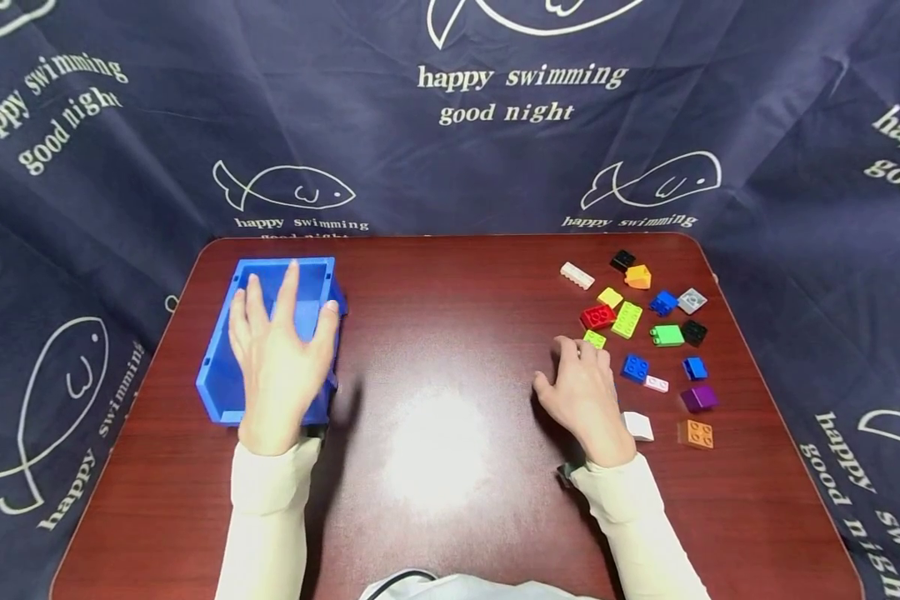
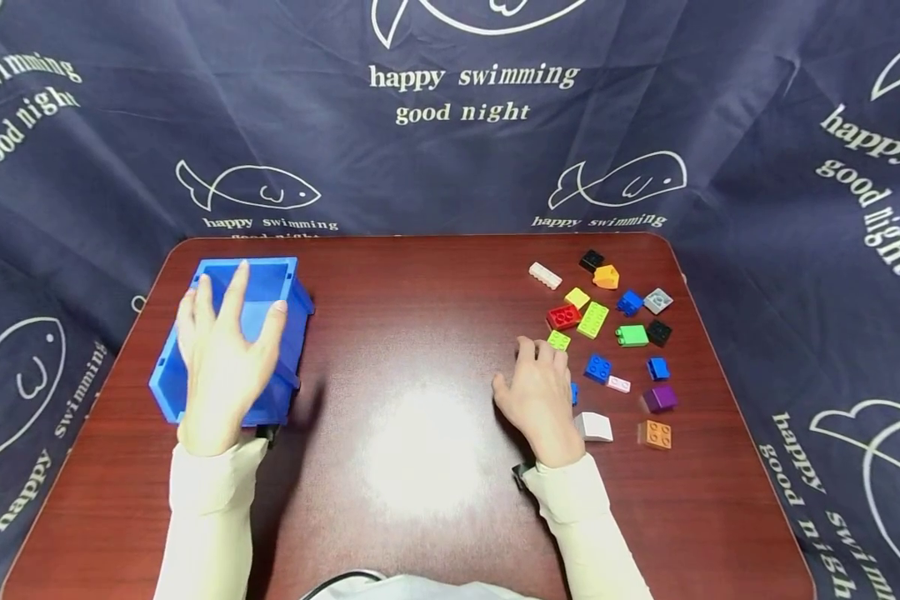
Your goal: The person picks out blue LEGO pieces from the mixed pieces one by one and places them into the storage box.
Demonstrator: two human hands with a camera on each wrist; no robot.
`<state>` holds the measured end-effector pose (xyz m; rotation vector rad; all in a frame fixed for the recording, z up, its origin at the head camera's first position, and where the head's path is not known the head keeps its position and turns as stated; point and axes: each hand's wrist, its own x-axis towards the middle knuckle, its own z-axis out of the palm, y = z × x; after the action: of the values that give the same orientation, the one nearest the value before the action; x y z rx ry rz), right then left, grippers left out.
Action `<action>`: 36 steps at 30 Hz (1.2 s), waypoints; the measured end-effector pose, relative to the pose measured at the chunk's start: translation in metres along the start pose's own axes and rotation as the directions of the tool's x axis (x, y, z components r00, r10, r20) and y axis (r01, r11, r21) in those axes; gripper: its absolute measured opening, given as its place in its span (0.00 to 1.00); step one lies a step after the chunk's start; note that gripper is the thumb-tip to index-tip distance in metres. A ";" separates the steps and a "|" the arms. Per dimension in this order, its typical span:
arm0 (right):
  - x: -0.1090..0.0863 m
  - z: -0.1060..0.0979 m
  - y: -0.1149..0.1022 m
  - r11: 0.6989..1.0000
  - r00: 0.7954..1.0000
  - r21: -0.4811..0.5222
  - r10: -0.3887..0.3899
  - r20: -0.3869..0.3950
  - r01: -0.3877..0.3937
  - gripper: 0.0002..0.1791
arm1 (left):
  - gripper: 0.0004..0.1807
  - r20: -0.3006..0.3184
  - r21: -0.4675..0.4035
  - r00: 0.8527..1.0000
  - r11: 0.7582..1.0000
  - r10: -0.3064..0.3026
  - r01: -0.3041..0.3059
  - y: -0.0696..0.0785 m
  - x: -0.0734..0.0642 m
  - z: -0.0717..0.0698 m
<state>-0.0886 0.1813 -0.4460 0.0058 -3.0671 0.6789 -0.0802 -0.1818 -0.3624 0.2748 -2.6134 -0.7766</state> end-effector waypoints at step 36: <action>-0.013 -0.015 0.034 0.998 0.999 -0.048 0.032 0.007 -0.032 0.33 | 0.37 0.029 0.010 0.918 0.919 -0.394 0.394 -0.100 0.009 -0.039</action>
<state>-0.0759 0.2184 -0.4471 -0.0409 -3.0960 0.6086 -0.0644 -0.2858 -0.3850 0.8173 -2.6200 -0.9090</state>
